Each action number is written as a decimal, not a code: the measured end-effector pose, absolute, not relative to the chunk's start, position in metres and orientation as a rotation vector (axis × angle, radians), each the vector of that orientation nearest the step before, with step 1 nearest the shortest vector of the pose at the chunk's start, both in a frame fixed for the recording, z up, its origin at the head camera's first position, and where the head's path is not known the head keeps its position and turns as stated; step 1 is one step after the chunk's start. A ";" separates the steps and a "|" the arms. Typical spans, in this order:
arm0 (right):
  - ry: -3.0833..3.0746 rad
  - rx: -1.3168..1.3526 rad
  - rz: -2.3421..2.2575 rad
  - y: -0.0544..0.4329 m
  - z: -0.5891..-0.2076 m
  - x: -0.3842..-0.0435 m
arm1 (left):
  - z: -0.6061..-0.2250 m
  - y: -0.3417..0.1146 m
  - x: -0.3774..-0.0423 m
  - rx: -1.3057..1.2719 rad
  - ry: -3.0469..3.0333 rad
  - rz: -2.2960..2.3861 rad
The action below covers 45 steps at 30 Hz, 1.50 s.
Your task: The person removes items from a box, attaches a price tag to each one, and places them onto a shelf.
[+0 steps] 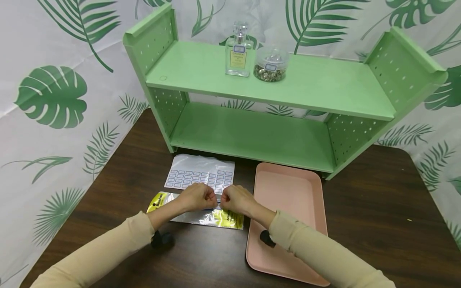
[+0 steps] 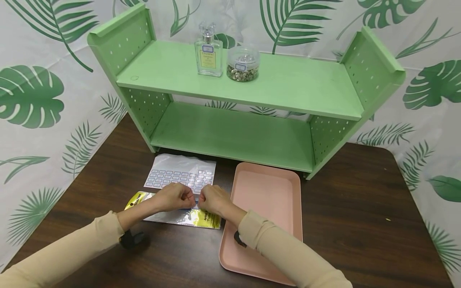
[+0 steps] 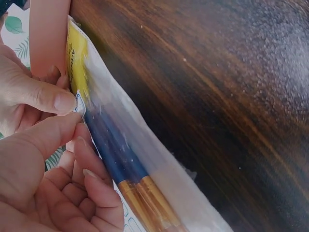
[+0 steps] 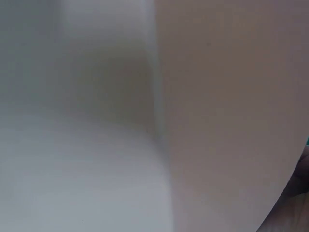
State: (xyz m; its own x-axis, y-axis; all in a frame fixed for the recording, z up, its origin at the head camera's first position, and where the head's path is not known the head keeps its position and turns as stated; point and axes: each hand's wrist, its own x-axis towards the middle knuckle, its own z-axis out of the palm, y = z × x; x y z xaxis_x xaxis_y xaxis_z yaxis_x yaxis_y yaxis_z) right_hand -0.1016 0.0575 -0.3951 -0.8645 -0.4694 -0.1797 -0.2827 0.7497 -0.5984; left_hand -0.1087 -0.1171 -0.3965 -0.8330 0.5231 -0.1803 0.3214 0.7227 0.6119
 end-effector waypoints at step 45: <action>2.714 -0.628 -0.839 0.058 -0.404 -0.096 | -0.392 -0.139 -0.116 0.541 2.686 0.867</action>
